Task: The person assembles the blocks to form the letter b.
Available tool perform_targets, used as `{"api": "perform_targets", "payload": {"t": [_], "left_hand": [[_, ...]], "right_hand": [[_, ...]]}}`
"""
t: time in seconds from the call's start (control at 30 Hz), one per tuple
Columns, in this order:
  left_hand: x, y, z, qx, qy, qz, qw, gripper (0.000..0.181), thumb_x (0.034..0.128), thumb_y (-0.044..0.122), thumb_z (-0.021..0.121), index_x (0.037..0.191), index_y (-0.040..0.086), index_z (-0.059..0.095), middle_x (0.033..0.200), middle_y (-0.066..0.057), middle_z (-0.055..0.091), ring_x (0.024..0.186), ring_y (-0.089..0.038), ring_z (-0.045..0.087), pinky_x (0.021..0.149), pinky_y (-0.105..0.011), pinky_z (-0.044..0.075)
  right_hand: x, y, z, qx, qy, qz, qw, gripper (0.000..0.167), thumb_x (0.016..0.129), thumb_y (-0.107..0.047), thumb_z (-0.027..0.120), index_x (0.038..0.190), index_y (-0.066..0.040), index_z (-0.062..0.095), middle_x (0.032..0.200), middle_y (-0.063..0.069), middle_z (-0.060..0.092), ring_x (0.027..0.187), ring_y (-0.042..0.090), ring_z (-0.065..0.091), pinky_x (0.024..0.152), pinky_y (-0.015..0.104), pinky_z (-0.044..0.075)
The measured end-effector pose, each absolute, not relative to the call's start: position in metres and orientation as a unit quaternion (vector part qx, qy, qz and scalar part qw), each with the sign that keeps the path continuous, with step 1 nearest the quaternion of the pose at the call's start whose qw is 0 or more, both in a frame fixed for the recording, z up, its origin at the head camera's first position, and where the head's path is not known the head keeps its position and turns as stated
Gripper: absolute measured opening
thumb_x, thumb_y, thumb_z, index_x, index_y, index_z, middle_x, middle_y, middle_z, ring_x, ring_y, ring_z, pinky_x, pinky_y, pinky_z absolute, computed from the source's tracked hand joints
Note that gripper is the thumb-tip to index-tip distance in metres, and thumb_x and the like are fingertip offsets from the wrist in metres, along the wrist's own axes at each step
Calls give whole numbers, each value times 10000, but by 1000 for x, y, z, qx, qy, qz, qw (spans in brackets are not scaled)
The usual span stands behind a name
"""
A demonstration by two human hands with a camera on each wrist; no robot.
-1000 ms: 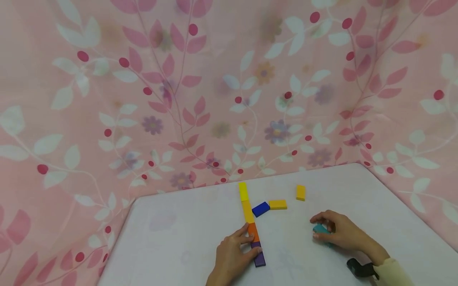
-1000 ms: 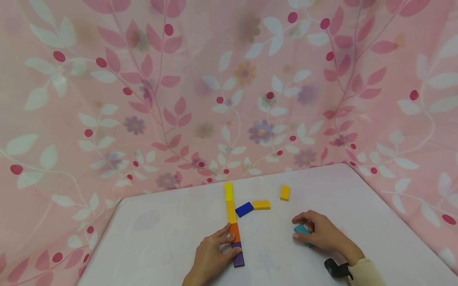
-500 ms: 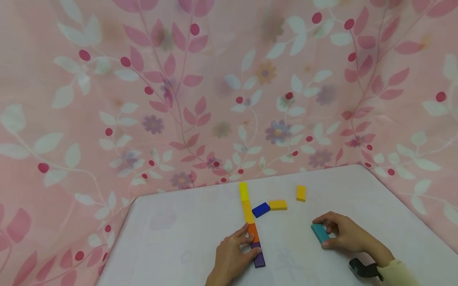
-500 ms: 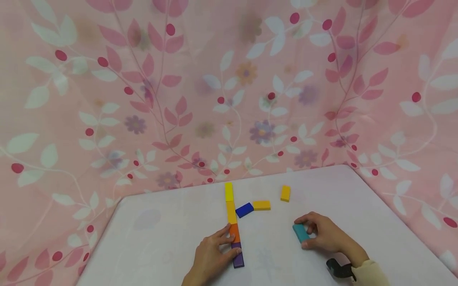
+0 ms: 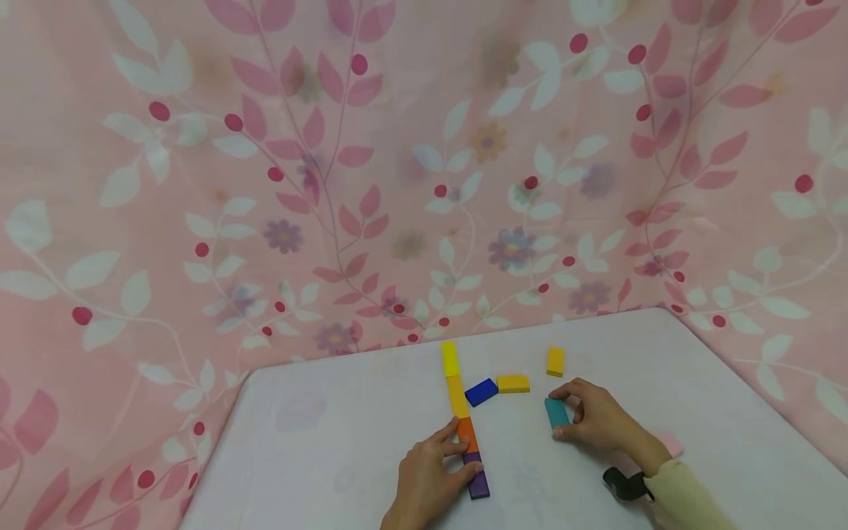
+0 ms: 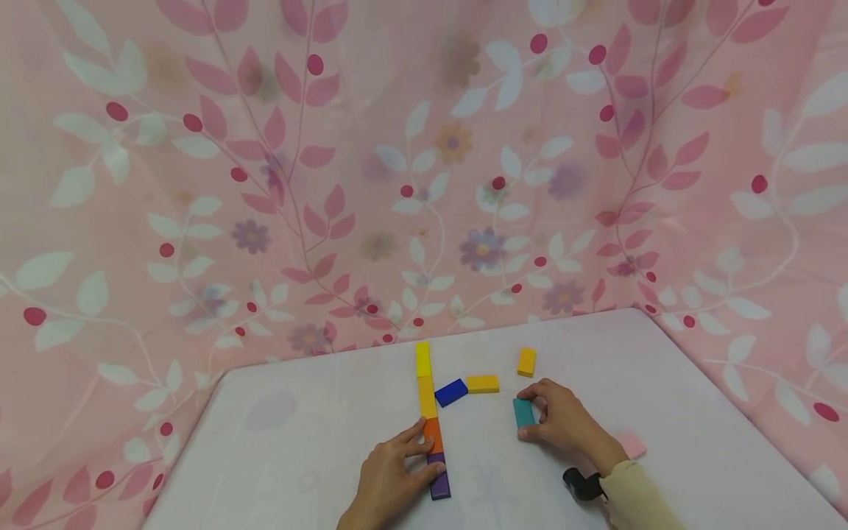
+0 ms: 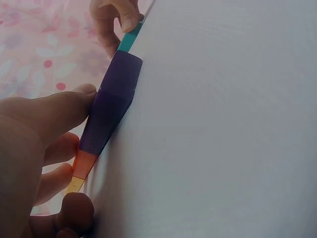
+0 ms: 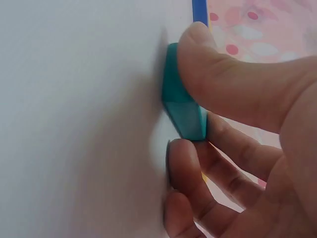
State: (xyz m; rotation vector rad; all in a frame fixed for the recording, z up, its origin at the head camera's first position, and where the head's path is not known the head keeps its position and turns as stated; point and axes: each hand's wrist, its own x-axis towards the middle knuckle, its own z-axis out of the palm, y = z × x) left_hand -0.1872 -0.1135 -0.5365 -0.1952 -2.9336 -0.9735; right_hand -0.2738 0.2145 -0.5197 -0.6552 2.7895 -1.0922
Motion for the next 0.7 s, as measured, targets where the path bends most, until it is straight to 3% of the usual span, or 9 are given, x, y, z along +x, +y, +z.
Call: {"api": "perform_targets", "payload": {"t": [0.1,0.17,0.27,0.37,0.47,0.7], "left_hand": [[-188,-113,-536,-61,-946,-318,18,480,837,542,869,1178,207,828,1485,23,665,1279,-342,688,945,-629,584],[-188,-113,-536,-59,-946,-319,16,475,836,543,870,1171,208,831,1484,25,666,1283,-343,686,951,-636,581],[-187,-112,-536,-55,-945,-323,12,476,831,552,870,1163,211,834,1483,26,666,1288,-344,684,961,-641,577],[-187,-111,-537,-56,-943,-329,9,478,827,559,870,1156,214,837,1481,21,668,1291,-347,682,964,-647,573],[-186,-111,-537,-59,-942,-329,10,473,825,563,870,1146,217,840,1476,20,672,1290,-343,682,957,-639,575],[-188,-113,-536,-56,-944,-326,10,480,830,575,862,1157,225,837,1486,22,664,1293,-339,682,968,-641,572]], "right_hand": [[-279,206,-522,-205,909,-362,33,590,770,-278,970,1248,-65,699,1180,115,670,653,75,522,614,219,489],[-282,202,-522,-201,913,-354,26,593,763,-299,974,1241,-78,701,1189,112,682,740,104,572,706,275,552],[-286,198,-524,-202,920,-336,17,596,768,-333,968,1241,-89,702,1209,140,697,949,245,654,916,487,597],[-288,196,-524,-189,925,-329,20,587,777,-367,956,1243,-114,703,1314,205,684,1230,470,618,1083,708,467],[-288,195,-524,-179,929,-323,24,582,791,-394,939,1250,-125,705,1324,209,678,1286,533,572,1095,754,422],[-290,189,-522,-180,940,-290,11,608,826,-495,887,1318,-192,698,1318,151,670,1233,482,606,978,733,515]]}}
